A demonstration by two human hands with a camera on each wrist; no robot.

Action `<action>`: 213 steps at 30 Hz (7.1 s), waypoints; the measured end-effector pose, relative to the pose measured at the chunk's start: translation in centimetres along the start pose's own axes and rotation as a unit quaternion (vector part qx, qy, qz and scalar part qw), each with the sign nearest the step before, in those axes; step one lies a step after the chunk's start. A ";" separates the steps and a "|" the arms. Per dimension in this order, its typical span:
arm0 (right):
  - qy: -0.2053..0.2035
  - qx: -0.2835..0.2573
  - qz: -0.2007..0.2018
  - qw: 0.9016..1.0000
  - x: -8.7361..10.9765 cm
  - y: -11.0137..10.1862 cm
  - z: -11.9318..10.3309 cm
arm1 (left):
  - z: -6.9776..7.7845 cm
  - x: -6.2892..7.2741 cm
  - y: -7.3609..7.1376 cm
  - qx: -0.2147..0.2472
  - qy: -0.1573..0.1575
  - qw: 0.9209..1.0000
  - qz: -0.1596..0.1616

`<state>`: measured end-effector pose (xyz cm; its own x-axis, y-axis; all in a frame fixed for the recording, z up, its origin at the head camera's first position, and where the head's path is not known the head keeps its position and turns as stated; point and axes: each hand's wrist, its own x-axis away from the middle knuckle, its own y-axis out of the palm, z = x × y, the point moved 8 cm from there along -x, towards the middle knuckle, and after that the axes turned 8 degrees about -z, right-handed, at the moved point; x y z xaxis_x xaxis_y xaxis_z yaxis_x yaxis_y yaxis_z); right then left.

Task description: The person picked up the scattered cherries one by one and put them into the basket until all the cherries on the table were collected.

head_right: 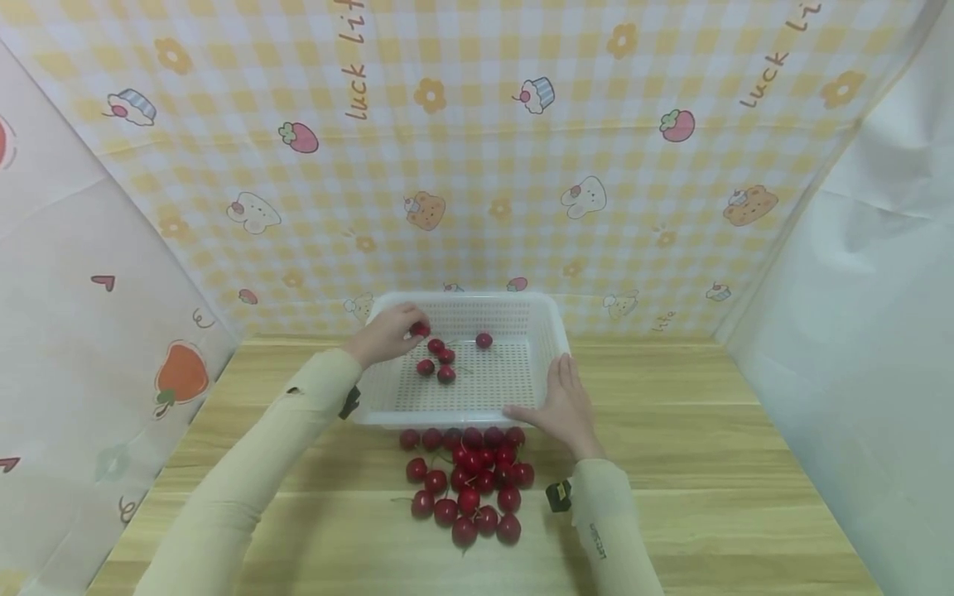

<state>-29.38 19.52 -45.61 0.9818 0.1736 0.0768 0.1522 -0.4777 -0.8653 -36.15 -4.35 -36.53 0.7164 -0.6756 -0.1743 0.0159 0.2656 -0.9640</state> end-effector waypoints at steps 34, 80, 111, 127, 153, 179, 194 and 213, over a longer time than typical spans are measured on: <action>0.003 0.002 0.005 1.000 -0.2 0.2 0.2 | -6.8 -3.2 3.4 0.045 -0.209 0.969 -0.122; -0.004 0.000 0.009 1.000 0.2 -0.6 -0.5 | 3.1 2.3 -0.9 0.027 -0.066 0.994 -0.084; -0.001 0.001 0.001 1.000 0.0 -0.2 0.0 | 10.8 12.1 7.0 0.083 0.016 0.991 -0.100; 0.001 -0.002 0.001 1.000 0.1 -0.3 -0.2 | 9.9 13.3 11.5 0.096 -0.033 0.989 -0.106; 0.000 -0.005 -0.003 1.000 0.1 -0.2 -0.4 | 9.0 14.2 13.6 0.163 -0.065 0.978 -0.114; -0.005 -0.005 -0.002 1.000 0.2 -0.1 -0.4 | 11.0 10.2 4.5 0.112 0.040 0.990 -0.081; -0.001 -0.006 0.000 1.000 0.1 0.0 0.1 | 7.3 1.2 1.0 0.041 0.101 0.989 -0.103; 0.000 -0.008 0.009 1.000 0.0 0.2 0.1 | 0.6 -7.5 6.9 0.034 -0.044 0.973 -0.225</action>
<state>-29.40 19.52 -45.82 0.9845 0.1640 0.0618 0.1362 -0.4940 -0.8587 -40.97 2.96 -41.75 0.6830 -0.6737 0.2820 0.3844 0.0033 -0.9231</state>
